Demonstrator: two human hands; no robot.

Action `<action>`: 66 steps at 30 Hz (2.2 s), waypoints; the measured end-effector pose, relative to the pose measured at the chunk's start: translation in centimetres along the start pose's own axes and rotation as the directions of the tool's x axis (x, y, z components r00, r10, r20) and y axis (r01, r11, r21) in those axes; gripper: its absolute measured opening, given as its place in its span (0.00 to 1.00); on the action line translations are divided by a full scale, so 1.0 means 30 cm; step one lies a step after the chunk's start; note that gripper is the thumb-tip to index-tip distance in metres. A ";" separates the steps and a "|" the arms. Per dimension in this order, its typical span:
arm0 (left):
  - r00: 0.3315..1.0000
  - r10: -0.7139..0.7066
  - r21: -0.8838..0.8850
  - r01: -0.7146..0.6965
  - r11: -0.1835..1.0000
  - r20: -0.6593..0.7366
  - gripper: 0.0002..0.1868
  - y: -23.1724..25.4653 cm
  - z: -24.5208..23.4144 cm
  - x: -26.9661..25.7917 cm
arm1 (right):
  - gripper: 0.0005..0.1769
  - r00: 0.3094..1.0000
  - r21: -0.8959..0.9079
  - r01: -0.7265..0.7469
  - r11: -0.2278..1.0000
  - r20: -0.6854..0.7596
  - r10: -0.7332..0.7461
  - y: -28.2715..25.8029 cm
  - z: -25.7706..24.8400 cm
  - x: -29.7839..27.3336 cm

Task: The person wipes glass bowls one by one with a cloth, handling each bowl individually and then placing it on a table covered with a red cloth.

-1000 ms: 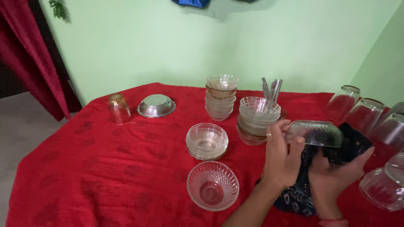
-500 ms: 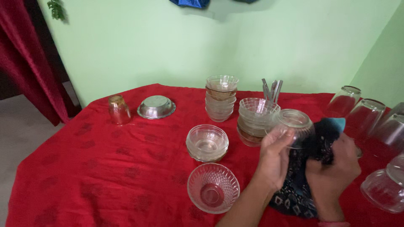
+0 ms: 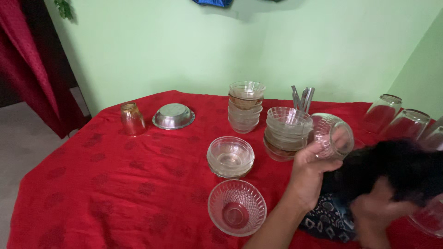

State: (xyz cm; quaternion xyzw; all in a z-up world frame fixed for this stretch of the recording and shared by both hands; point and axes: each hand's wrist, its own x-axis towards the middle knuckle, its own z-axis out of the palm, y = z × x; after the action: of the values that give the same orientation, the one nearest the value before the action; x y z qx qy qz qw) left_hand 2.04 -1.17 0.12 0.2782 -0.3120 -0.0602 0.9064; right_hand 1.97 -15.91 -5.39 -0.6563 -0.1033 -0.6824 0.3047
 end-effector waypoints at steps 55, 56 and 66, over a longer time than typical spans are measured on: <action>0.793 -0.397 0.731 -0.594 -0.335 0.463 0.27 0.634 -0.067 -0.445 | 0.31 0.419 -0.095 0.064 0.993 0.906 0.060 -0.230 0.127 0.010; 0.795 -0.403 0.738 -0.588 -0.331 0.453 0.28 0.638 -0.073 -0.450 | 0.32 0.417 -0.125 0.054 0.991 0.904 0.092 -0.226 0.128 0.007; 0.844 -0.390 0.855 -0.473 -0.215 0.369 0.24 0.635 -0.133 -0.487 | 0.36 0.396 -0.230 0.096 0.969 0.902 0.175 -0.189 0.134 -0.011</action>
State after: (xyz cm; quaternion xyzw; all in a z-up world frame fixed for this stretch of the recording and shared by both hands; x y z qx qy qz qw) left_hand -8.46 20.80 0.08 0.8338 -0.4836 0.1653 0.2086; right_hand 2.16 -9.14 -3.77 -0.9570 -0.1531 -0.2090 0.1305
